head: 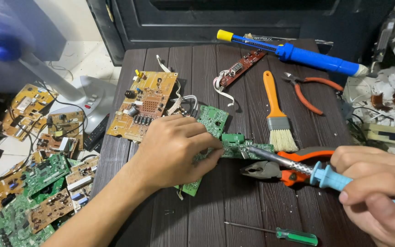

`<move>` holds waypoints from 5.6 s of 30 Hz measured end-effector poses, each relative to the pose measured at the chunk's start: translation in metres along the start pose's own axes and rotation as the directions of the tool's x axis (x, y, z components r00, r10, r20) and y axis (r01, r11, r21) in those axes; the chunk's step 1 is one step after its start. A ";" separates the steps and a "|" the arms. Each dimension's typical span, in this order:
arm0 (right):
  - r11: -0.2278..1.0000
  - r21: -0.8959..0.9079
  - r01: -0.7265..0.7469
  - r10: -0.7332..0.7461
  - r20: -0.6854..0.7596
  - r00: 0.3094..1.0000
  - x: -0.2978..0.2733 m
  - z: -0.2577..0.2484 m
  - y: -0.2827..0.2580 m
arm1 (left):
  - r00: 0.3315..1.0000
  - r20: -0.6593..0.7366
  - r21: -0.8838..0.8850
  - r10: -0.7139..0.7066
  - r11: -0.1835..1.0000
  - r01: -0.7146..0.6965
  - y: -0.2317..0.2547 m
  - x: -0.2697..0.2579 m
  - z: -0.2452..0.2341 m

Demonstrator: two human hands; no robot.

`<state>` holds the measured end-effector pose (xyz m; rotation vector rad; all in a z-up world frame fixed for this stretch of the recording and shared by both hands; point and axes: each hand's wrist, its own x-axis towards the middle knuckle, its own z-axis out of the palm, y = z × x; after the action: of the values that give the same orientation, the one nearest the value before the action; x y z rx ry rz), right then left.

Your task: The person uses a soldering iron to work on a green circuit board held in place by pliers. The workspace is cluttered with various electronic components and tools, including a fan and a brush.

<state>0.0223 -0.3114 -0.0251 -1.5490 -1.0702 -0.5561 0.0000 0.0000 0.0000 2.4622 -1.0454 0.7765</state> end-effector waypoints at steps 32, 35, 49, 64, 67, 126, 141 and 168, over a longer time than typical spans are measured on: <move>0.955 -0.298 -0.003 -0.058 -0.198 0.978 0.003 0.005 0.021 | 0.766 0.351 0.042 -0.538 0.826 0.562 0.012 0.016 0.021; 0.957 -0.289 0.007 -0.067 -0.196 0.978 0.004 0.005 0.020 | 0.745 0.344 0.050 -0.571 0.804 0.593 0.016 0.017 0.020; 0.966 -0.260 0.008 -0.049 -0.154 0.987 0.006 0.001 0.011 | 0.745 0.216 -0.089 -0.631 0.748 0.658 0.045 -0.006 -0.017; 0.983 -0.165 -0.078 0.068 -0.069 0.995 0.008 0.002 0.006 | 0.656 0.304 0.056 -0.690 0.701 0.711 0.013 0.016 0.014; 0.983 -0.164 -0.077 0.069 -0.055 0.996 0.008 0.002 0.007 | 0.651 0.301 0.089 -0.697 0.701 0.708 0.010 0.013 0.016; 0.964 -0.242 -0.111 0.078 -0.141 0.987 0.020 0.011 -0.002 | 0.905 0.232 -0.102 -0.356 0.916 0.387 0.030 0.024 -0.003; 0.930 0.158 -0.333 0.354 -0.126 0.927 0.068 0.073 -0.001 | 0.871 -0.130 -0.441 -0.474 0.814 0.378 0.016 0.027 0.014; 0.912 0.110 -0.394 0.402 -0.051 0.914 0.054 0.066 0.005 | 0.878 -0.123 -0.426 -0.463 0.824 0.374 0.026 0.021 0.031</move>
<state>0.0399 -0.2309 -0.0018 -1.5915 -0.6860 -0.2702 0.0035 -0.0445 -0.0091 2.0859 -0.4794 0.6060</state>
